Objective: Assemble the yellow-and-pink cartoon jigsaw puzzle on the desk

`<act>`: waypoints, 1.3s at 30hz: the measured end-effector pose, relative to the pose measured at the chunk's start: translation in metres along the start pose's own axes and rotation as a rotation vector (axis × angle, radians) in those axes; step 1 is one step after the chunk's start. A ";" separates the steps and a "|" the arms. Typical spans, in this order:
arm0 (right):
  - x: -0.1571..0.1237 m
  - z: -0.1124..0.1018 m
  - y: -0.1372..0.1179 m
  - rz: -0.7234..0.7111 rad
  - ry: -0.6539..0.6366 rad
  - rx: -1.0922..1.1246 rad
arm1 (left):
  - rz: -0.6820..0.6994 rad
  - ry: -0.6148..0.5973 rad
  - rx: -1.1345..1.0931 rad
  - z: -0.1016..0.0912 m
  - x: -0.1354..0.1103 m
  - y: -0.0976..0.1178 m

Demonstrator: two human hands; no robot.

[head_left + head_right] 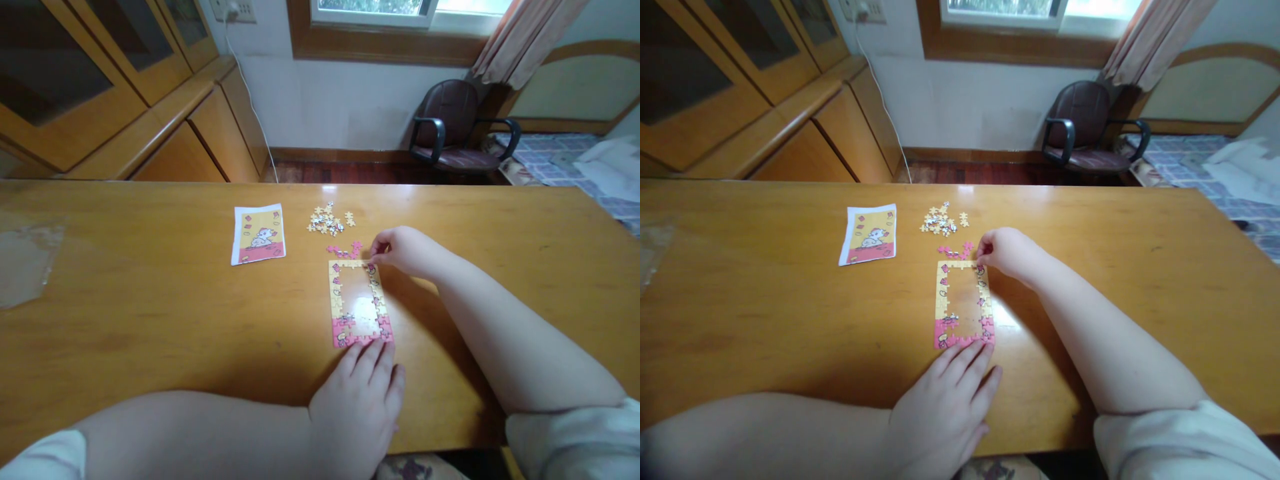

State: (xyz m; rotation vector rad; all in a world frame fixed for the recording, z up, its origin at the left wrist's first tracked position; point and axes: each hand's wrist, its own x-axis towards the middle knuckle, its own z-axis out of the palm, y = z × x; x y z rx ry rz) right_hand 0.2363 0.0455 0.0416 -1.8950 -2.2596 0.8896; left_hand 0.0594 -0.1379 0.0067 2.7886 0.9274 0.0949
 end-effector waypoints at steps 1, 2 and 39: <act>-0.004 -0.002 -0.004 -0.015 -0.081 0.026 | -0.003 0.012 0.007 0.001 0.000 0.000; -0.008 -0.004 -0.007 -0.041 -0.188 0.057 | -0.006 0.022 0.014 0.001 0.000 0.000; -0.020 0.014 -0.019 -0.281 -0.671 -0.030 | 0.014 0.018 0.009 0.002 -0.001 -0.002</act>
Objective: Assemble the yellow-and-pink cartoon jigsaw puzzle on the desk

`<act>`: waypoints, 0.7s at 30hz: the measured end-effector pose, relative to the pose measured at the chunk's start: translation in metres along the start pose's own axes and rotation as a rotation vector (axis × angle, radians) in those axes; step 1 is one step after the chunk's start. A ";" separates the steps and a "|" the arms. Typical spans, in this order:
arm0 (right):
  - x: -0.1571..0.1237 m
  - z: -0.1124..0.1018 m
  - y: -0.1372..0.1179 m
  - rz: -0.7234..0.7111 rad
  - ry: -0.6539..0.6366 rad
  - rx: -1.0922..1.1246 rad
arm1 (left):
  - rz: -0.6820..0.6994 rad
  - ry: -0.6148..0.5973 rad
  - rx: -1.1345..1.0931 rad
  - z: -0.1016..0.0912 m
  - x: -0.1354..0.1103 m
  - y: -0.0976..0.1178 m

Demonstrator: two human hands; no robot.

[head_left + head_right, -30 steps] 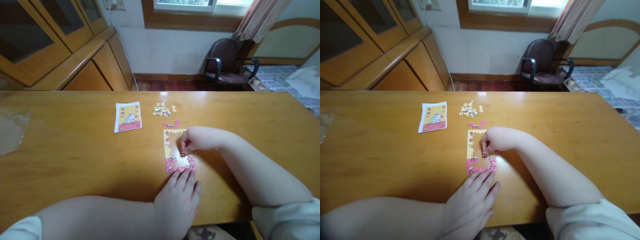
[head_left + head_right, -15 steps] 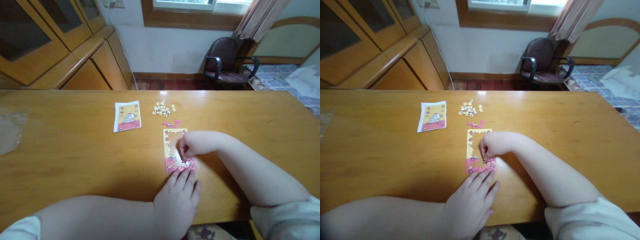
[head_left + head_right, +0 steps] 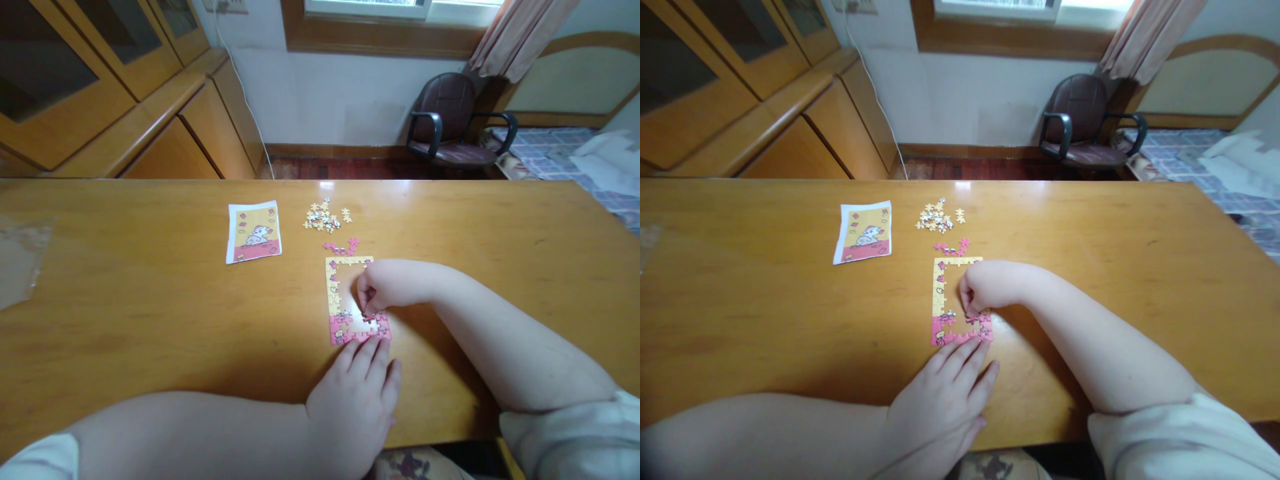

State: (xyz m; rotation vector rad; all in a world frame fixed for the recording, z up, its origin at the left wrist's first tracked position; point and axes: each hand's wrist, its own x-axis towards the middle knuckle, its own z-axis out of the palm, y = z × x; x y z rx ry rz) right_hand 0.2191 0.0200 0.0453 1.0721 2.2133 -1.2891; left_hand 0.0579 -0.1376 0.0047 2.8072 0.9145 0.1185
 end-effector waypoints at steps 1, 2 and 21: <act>0.000 0.000 0.000 0.004 0.000 -0.004 | -0.005 -0.003 0.000 -0.001 0.000 0.000; 0.000 0.000 0.000 0.005 0.000 -0.009 | -0.012 -0.005 -0.001 -0.001 0.000 0.000; 0.003 0.002 0.001 -0.001 0.020 -0.100 | -0.085 -0.023 -0.001 0.002 0.003 -0.007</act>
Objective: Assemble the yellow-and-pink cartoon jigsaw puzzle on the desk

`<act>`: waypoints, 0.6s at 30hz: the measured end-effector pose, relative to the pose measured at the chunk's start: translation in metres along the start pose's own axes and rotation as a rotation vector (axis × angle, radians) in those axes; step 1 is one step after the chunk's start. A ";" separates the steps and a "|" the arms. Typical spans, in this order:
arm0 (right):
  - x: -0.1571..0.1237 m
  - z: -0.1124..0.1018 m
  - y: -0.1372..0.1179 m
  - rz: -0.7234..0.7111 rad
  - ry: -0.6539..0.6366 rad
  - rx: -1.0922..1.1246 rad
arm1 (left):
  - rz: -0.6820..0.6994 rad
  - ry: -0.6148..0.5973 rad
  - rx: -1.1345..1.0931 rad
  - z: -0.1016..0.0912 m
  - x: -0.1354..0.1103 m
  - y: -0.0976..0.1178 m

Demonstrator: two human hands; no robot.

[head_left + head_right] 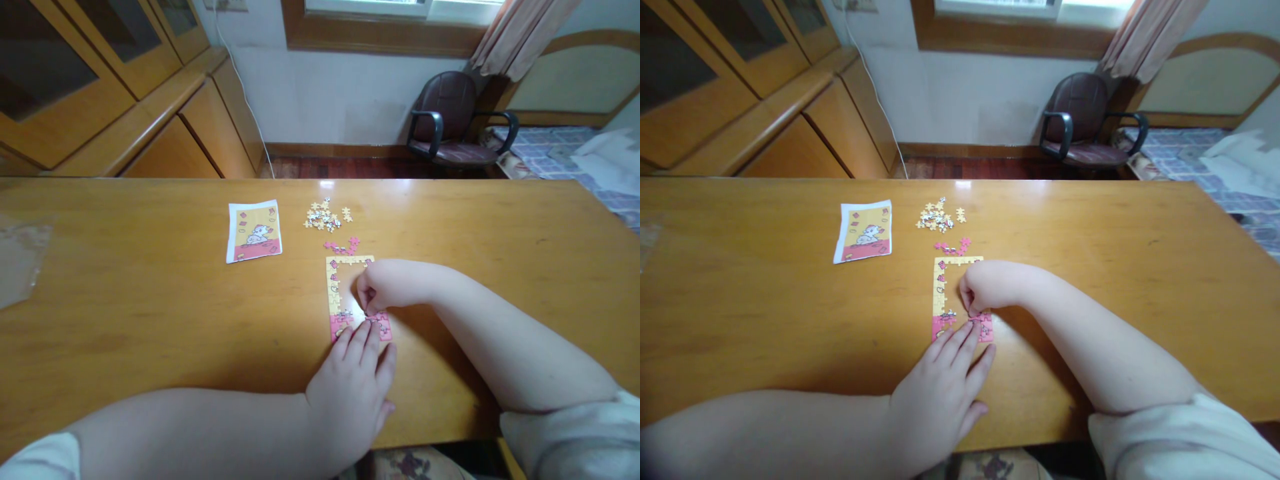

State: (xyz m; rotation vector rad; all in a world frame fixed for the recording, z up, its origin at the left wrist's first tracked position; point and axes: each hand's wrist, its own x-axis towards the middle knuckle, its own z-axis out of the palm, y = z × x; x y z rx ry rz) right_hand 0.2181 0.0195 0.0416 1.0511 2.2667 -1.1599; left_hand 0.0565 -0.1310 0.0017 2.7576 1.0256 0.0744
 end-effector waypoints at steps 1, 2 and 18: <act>0.000 0.000 0.000 -0.001 0.004 -0.003 | 0.005 -0.005 0.000 0.000 0.000 0.000; 0.000 0.000 0.000 -0.002 0.007 -0.004 | 0.006 -0.010 0.002 -0.001 0.001 0.000; -0.004 -0.004 -0.002 0.067 0.043 -0.087 | 0.025 -0.014 -0.025 -0.002 0.002 -0.001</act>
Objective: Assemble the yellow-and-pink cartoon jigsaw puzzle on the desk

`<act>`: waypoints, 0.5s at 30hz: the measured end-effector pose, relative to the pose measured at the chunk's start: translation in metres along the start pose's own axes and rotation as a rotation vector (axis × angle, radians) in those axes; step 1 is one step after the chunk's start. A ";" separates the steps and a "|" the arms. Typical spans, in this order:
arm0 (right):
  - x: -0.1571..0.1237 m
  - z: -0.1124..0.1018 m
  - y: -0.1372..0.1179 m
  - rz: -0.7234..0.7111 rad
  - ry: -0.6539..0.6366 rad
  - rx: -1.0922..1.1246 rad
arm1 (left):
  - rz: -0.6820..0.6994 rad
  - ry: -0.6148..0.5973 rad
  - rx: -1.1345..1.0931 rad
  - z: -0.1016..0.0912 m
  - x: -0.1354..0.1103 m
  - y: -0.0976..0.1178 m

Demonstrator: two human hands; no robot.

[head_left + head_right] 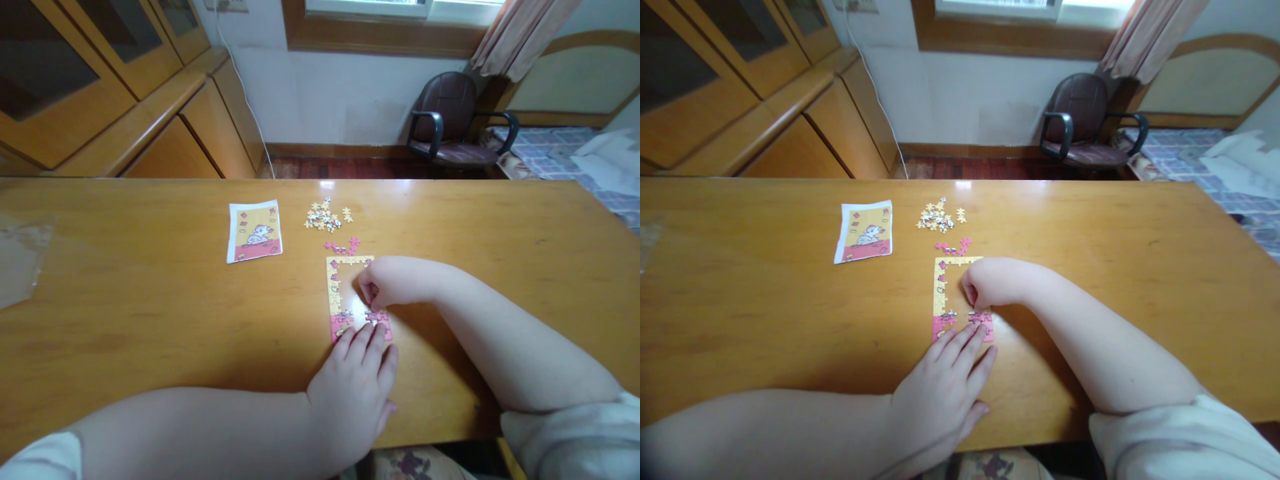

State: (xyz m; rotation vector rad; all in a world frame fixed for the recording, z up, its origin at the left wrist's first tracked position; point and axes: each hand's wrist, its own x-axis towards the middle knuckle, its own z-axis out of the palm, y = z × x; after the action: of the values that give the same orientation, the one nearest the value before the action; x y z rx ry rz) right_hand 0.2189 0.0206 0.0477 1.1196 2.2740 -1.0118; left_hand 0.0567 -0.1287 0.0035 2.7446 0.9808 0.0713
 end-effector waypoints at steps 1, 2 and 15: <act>0.000 0.000 -0.001 0.003 0.001 -0.004 | 0.010 0.000 -0.004 0.000 0.000 0.000; 0.000 0.000 -0.001 0.003 0.001 -0.007 | 0.011 -0.006 -0.006 0.000 0.000 0.000; 0.001 0.002 -0.001 0.005 0.009 -0.026 | -0.021 0.012 0.014 0.000 0.000 0.002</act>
State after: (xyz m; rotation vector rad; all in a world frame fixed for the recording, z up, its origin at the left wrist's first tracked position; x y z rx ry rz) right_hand 0.2174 0.0190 0.0465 1.1215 2.2836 -0.9748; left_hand 0.0583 -0.1303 0.0043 2.7495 1.0164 0.0771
